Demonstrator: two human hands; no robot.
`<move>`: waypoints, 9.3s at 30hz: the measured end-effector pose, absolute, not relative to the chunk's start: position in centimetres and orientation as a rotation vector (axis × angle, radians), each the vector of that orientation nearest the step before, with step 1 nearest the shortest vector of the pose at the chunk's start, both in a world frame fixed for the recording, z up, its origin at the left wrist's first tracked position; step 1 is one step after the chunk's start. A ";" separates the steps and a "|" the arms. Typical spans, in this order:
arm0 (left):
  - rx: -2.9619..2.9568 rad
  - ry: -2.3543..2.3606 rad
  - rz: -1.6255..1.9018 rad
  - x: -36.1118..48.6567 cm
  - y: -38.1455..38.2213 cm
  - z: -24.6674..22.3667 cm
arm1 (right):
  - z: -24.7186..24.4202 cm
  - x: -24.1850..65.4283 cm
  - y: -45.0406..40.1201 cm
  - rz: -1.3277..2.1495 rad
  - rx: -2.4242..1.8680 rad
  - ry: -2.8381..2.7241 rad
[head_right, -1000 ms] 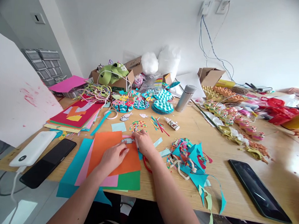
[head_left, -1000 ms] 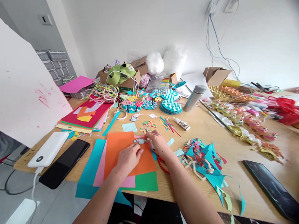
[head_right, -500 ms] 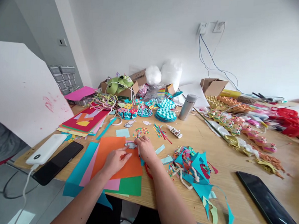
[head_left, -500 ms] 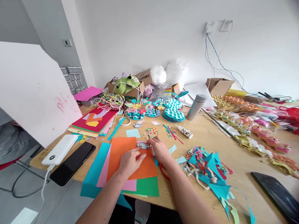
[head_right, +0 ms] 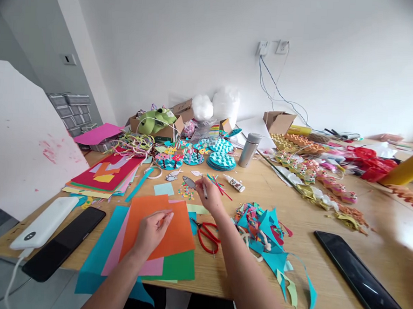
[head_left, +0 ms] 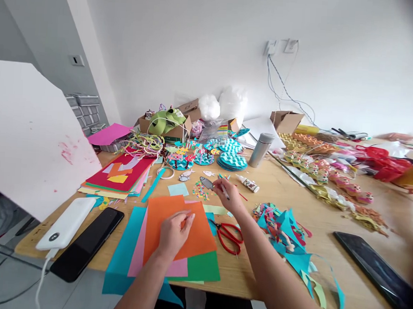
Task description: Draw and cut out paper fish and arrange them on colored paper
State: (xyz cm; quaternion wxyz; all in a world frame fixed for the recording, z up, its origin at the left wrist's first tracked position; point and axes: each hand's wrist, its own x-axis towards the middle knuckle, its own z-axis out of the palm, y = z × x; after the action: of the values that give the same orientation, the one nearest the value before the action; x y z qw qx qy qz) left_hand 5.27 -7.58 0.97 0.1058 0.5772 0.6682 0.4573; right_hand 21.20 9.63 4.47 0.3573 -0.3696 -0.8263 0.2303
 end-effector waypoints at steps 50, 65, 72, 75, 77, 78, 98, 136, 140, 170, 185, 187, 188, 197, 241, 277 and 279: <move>2.123 2.051 0.232 8.3 -11.8 4.9 | 4.5 23.8 8.7 -0.223 -1.325 -2.868; 2.307 2.025 -0.006 8.2 -11.7 4.0 | 4.3 26.0 -1.3 0.041 -1.459 -2.920; 2.139 2.114 0.245 7.5 -12.2 3.8 | 4.2 27.3 -0.7 0.385 -1.422 -2.682; 2.167 2.043 0.237 7.2 -12.6 4.4 | 4.7 27.9 -0.2 0.869 -1.255 -2.391; 2.193 2.011 0.195 7.1 -12.6 4.7 | 5.7 27.8 0.4 1.239 -1.113 -2.163; 2.210 2.002 0.172 7.1 -12.6 4.8 | 6.3 27.5 0.7 1.381 -1.049 -2.051; 1.989 2.396 0.739 7.1 -13.0 4.3 | 4.3 21.1 3.5 1.841 -1.076 -1.378; 0.721 0.947 2.086 -0.2 -3.9 9.1 | 5.8 20.6 5.3 1.434 -0.710 -1.525; 0.694 0.897 2.052 -1.4 -3.1 6.2 | 5.2 21.0 5.3 1.555 -0.733 -1.706; 0.326 0.597 2.046 -3.7 -2.7 3.3 | 6.0 20.3 3.4 0.439 -1.111 -2.402; 0.374 0.653 2.045 -3.3 -2.8 4.1 | 6.3 25.1 -4.2 0.403 -1.444 -2.852; 0.414 0.653 2.040 -3.3 -2.8 4.0 | 6.1 25.3 -5.0 0.365 -1.524 -2.858; 0.430 0.653 2.040 -3.3 -2.7 4.0 | 6.1 25.4 -5.2 0.343 -1.536 -2.858; 0.497 0.714 2.052 -3.2 -2.8 3.8 | 5.3 24.1 -4.0 0.376 -1.250 -2.713; 0.416 0.684 2.002 -2.8 -2.8 4.0 | 3.4 31.9 1.4 -0.374 -1.698 -2.340; 0.529 0.718 1.972 -2.8 -3.2 4.2 | 6.1 19.5 3.8 1.097 -0.877 -2.245; 0.512 0.711 1.971 -2.9 -3.3 4.3 | 5.0 19.7 4.1 1.119 -0.885 -2.304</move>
State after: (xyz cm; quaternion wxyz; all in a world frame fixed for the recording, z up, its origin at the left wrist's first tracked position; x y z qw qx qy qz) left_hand -2.90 -3.26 4.31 0.4726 0.2091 0.2905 0.8053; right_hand 19.72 4.12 5.02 0.2140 -0.3191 -0.8305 0.4033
